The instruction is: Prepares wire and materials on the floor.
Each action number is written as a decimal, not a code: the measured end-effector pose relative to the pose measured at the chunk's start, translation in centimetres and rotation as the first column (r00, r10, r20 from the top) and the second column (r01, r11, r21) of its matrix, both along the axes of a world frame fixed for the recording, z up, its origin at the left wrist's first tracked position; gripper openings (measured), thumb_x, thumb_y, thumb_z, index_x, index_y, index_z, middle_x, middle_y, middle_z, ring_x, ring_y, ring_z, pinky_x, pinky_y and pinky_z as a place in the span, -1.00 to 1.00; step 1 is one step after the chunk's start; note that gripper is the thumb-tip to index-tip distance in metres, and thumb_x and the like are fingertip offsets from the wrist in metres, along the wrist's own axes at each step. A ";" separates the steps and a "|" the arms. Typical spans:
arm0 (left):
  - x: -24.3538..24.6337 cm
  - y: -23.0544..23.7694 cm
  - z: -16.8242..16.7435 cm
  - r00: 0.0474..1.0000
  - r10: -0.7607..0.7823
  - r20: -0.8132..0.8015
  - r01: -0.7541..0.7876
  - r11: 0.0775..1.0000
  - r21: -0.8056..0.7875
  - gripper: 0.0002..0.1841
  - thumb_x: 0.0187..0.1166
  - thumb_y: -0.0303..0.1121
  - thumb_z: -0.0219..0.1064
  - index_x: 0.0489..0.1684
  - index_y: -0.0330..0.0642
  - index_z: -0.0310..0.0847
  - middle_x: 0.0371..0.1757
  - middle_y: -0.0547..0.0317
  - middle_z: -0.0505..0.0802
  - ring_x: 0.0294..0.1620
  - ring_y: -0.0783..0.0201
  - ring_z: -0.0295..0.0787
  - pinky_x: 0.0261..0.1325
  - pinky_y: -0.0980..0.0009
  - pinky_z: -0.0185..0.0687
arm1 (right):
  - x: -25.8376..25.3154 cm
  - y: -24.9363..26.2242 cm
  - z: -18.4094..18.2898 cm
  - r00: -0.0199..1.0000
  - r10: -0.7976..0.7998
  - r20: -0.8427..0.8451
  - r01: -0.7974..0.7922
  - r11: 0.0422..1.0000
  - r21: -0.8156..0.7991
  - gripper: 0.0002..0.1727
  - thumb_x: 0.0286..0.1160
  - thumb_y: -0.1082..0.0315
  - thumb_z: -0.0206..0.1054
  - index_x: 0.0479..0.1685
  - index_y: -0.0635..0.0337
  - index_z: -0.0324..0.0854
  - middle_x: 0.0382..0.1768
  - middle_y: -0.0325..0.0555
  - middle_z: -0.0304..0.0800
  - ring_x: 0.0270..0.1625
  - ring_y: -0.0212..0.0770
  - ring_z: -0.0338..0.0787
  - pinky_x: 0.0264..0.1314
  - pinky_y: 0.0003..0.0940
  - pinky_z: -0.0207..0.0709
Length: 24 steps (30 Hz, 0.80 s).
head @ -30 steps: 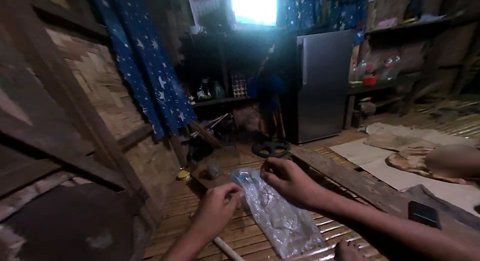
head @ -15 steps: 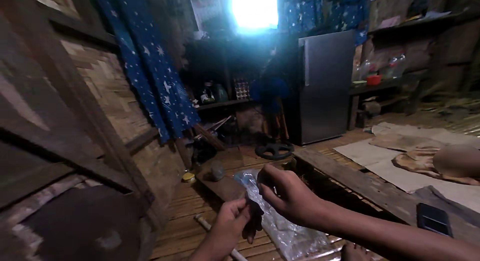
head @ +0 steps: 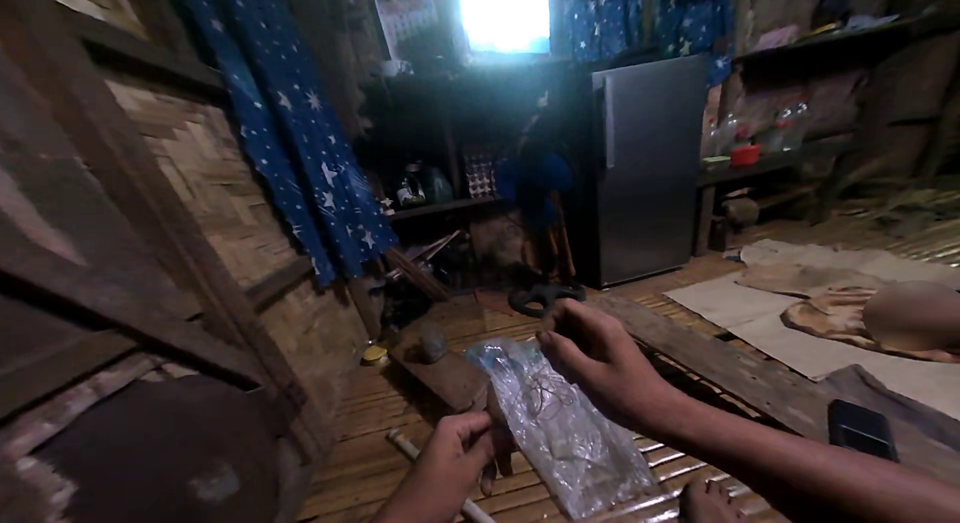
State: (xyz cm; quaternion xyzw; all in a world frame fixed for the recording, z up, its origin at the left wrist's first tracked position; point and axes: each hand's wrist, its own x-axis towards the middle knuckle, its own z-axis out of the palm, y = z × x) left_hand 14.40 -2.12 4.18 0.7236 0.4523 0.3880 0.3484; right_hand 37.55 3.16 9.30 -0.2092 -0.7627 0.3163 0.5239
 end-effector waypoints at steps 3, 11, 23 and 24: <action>-0.9 -0.4 1.0 0.999 -0.026 -0.032 0.030 0.991 0.129 -0.80 0.71 -0.42 0.21 -0.25 -0.19 0.77 -0.42 0.42 0.85 -0.56 0.61 0.70 -0.44 0.67 0.67 | 1.2 0.5 0.5 0.996 -0.053 -0.067 0.053 0.999 0.005 -0.85 0.71 0.38 0.14 -0.12 0.25 0.58 -0.44 -0.27 0.61 -0.46 -0.48 0.61 -0.37 -0.55 0.56; -2.5 -1.9 3.1 0.988 0.050 -0.146 -0.008 0.962 0.273 -0.81 0.70 -0.39 0.23 -0.24 -0.21 0.76 -0.44 0.47 0.81 -0.51 0.68 0.69 -0.39 0.74 0.66 | 5.5 2.6 1.4 0.933 -0.186 -0.308 0.153 0.980 -0.130 -0.84 0.77 0.36 0.08 -0.09 0.13 0.57 -0.48 -0.28 0.67 -0.56 -0.45 0.61 -0.48 -0.54 0.56; -3.5 0.1 -0.2 0.872 0.107 -0.478 0.021 0.967 0.254 -0.71 0.72 -0.24 0.17 -0.24 -0.16 0.79 -0.47 0.37 0.78 -0.54 0.63 0.61 -0.40 0.68 0.57 | 7.8 1.7 2.9 0.862 -0.220 -0.457 0.034 0.924 -0.380 -0.77 0.86 0.26 -0.05 -0.02 0.03 0.52 -0.17 -0.22 0.87 -0.43 -0.43 0.73 -0.43 -0.56 0.59; -3.5 0.3 -0.6 0.845 0.104 -0.525 0.018 0.975 0.222 -0.71 0.73 -0.24 0.16 -0.22 -0.17 0.79 -0.45 0.31 0.79 -0.52 0.54 0.64 -0.36 0.58 0.61 | 7.7 1.7 3.0 0.856 -0.195 -0.479 -0.010 0.920 -0.391 -0.77 0.88 0.26 -0.08 -0.04 0.03 0.50 -0.22 -0.21 0.88 -0.43 -0.43 0.76 -0.43 -0.57 0.61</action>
